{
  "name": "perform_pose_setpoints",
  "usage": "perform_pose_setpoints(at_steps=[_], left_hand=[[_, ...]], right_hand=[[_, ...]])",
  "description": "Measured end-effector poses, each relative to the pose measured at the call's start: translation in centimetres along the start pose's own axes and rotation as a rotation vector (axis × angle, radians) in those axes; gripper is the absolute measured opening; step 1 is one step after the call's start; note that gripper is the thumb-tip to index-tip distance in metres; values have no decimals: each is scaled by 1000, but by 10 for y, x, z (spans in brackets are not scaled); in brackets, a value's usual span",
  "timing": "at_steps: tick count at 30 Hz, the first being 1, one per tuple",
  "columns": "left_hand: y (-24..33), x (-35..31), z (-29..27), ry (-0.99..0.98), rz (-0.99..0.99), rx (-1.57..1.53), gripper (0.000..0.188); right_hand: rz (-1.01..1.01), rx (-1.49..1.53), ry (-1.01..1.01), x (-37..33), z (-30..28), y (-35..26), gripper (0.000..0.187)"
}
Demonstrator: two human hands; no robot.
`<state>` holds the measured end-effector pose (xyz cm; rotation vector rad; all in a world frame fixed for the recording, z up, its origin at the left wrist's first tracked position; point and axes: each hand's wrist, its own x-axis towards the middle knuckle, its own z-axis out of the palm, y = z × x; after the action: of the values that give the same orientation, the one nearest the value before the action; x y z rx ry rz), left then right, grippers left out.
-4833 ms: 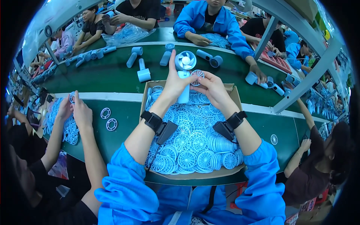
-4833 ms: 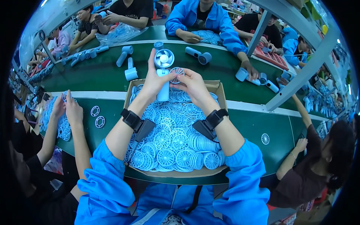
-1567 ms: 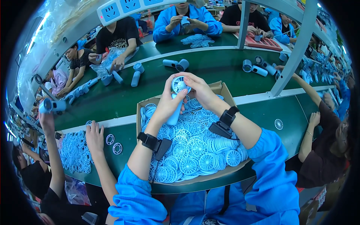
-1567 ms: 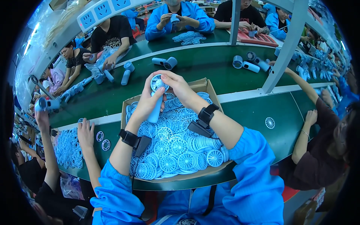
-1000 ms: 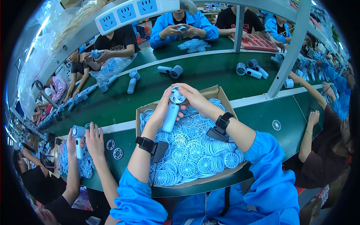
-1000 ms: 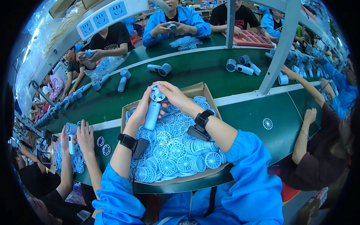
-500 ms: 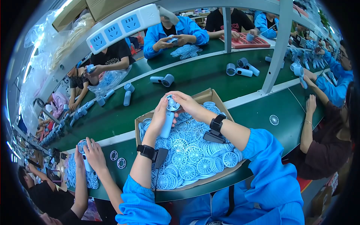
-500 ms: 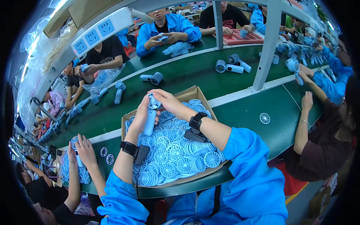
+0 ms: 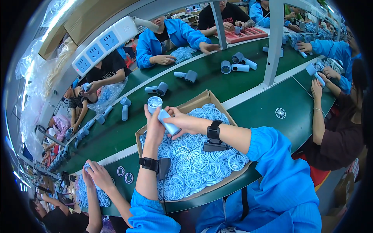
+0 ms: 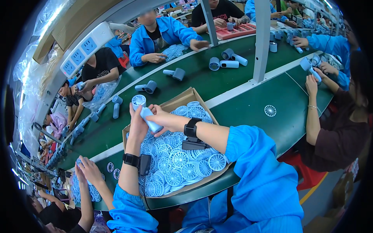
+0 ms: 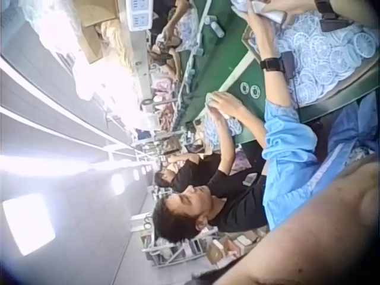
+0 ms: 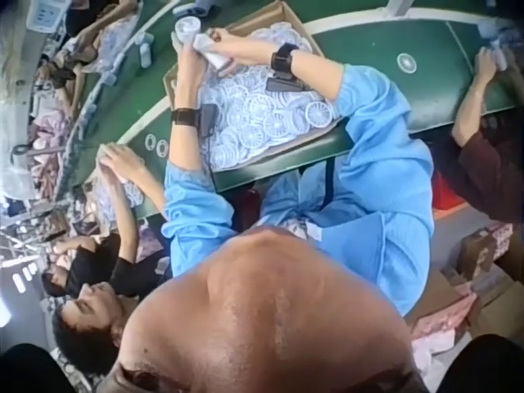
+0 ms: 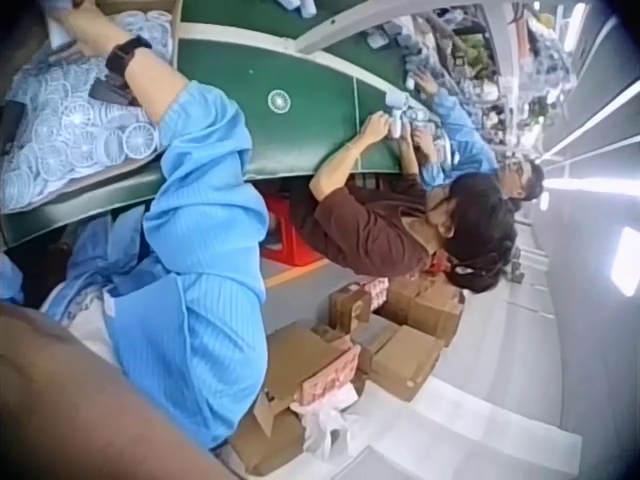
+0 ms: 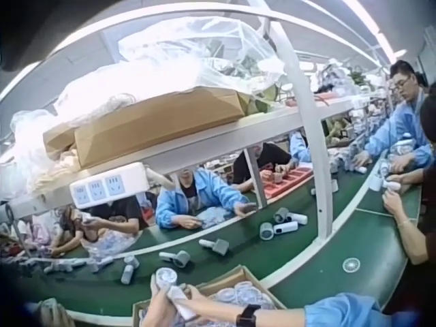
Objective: The person picks up a fan body and a fan cover, presses the cover onto the body by hand, and places the assembled fan onto the conveyor belt.
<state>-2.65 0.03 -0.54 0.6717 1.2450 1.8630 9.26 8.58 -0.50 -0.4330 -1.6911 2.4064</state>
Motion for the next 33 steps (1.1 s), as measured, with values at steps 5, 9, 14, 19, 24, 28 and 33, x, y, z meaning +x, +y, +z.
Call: perform_pose_setpoints(at_steps=[5, 9, 14, 19, 24, 28, 33], left_hand=[[4, 3, -2, -56, -32, 149, 71], [4, -3, 5, -9, 18, 348, 58], [2, 0, -1, 155, 58, 391, 29], [-3, 3, 0, 189, 38, 480, 27], [-9, 8, -13, 42, -79, 656, 29], [-31, 9, -7, -240, -71, 941, 26], [-22, -4, 2, -377, -74, 1153, 24]], right_hand=[[-24, 121, -28, 18, -20, 4, 45], [-201, 292, 126, 6, -7, -7, 33], [-220, 5, -82, 7, -5, -8, 27], [-196, -106, 2, 6, -10, -13, 26], [-312, 276, 66, 1, -39, -57, 27], [-604, 685, 190, -17, -137, -94, 30], [-514, 269, 986, -39, -242, -44, 26]])
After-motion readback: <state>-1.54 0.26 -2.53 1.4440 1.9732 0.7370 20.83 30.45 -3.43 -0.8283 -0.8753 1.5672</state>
